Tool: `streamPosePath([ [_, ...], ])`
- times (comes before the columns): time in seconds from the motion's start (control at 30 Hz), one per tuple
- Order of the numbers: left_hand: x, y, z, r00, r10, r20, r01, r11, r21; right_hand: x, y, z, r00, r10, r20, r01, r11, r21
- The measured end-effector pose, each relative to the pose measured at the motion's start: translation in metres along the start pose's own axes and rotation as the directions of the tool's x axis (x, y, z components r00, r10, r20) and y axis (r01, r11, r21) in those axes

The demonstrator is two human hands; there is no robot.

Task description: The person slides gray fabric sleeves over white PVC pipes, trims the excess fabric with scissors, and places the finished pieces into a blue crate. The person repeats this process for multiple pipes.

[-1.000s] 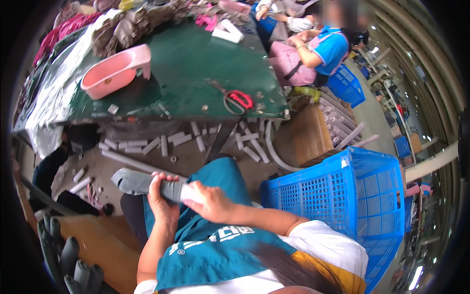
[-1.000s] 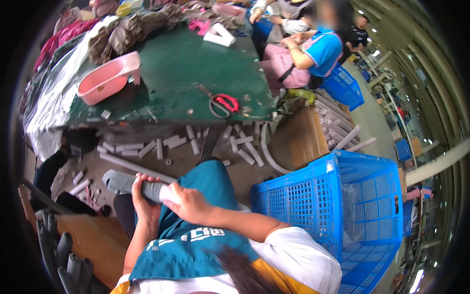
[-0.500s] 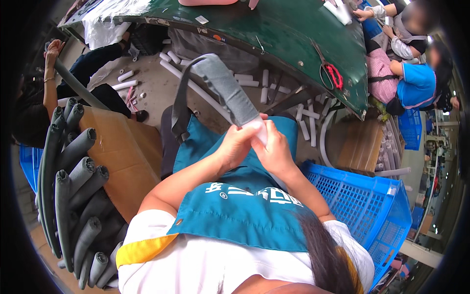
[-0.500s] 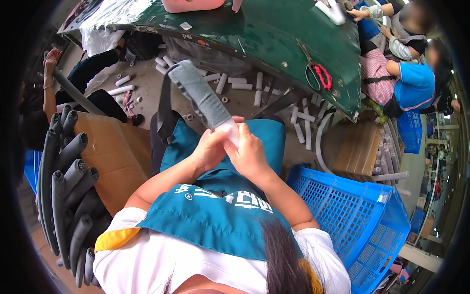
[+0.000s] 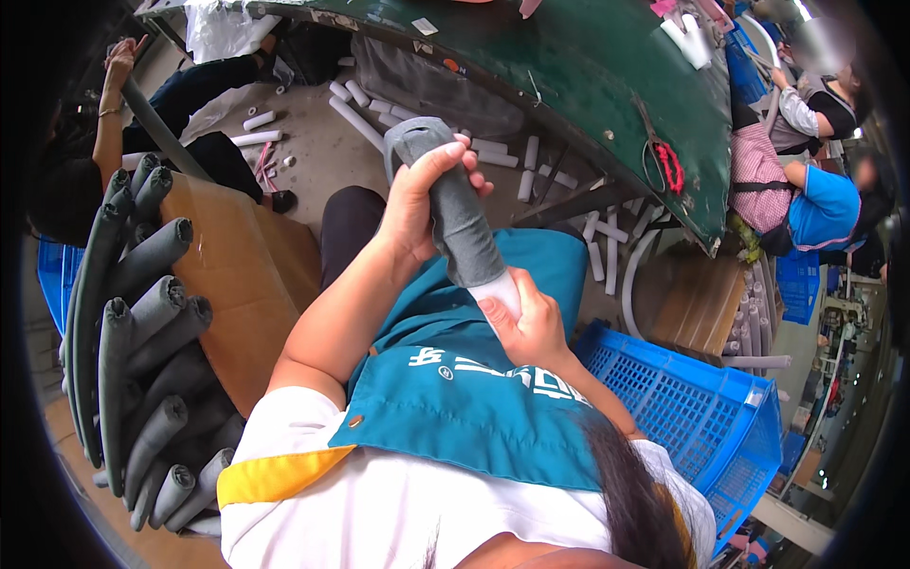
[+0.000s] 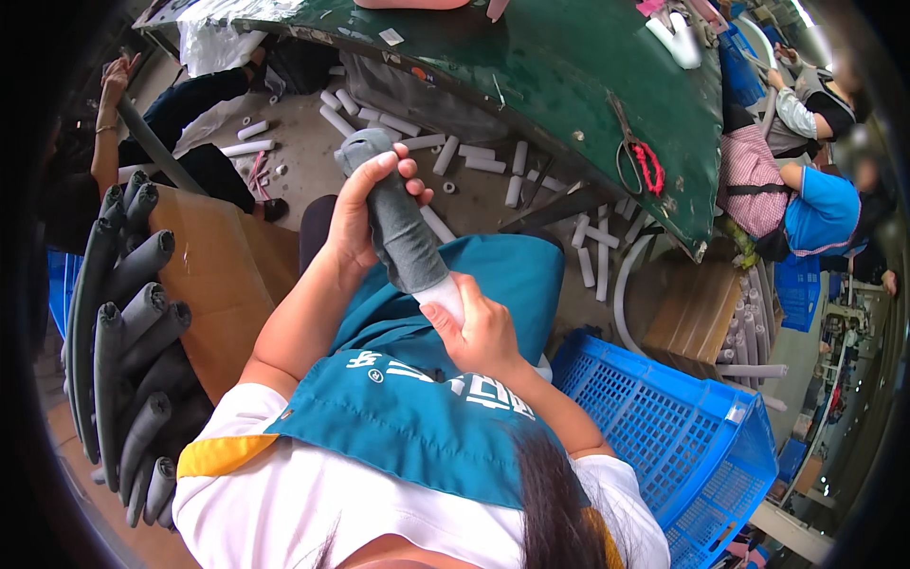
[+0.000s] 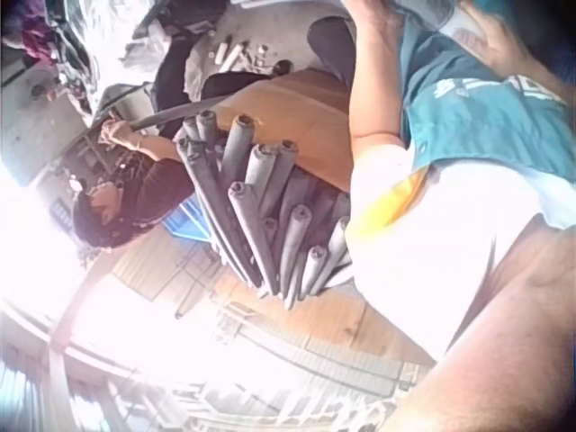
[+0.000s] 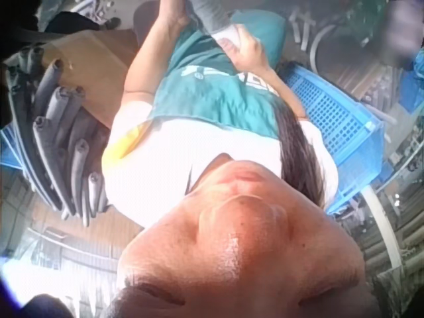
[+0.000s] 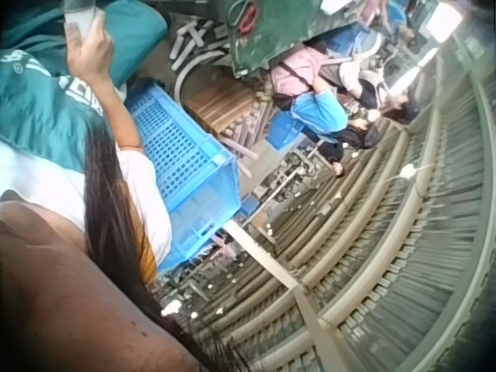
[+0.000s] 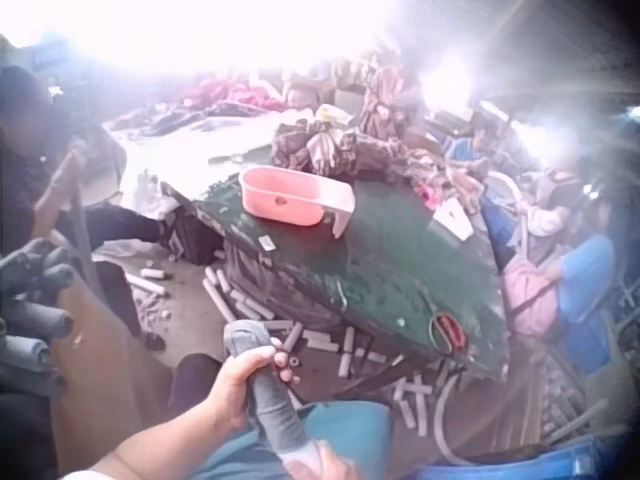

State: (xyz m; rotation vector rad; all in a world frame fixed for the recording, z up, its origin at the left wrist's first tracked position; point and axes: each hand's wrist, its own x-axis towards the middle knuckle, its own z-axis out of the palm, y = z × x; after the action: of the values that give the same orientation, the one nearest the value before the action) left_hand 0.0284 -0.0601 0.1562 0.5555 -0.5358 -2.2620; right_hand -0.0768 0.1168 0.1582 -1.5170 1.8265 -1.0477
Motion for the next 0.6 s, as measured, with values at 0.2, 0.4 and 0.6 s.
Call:
streamPosePath([
  [0.2, -0.030, -0.063, -0.012, 0.986, -0.169, -0.002, 0.166, 0.974, -0.154, -0.003, 0.000, -0.008, 0.990, 0.128, -0.066, -0.131, 0.990, -0.047],
  [0.4, -0.015, -0.125, -0.036, 0.908, -0.417, -0.049, 0.375, 0.859, -0.348, -0.007, 0.029, -0.012, 0.976, 0.219, -0.001, -0.171, 0.759, -0.628],
  [0.6, 0.019, -0.061, -0.061, 0.969, -0.245, -0.029, 0.225, 0.924, -0.309, -0.021, 0.015, -0.013, 0.957, 0.193, 0.216, -0.112, 0.934, -0.340],
])
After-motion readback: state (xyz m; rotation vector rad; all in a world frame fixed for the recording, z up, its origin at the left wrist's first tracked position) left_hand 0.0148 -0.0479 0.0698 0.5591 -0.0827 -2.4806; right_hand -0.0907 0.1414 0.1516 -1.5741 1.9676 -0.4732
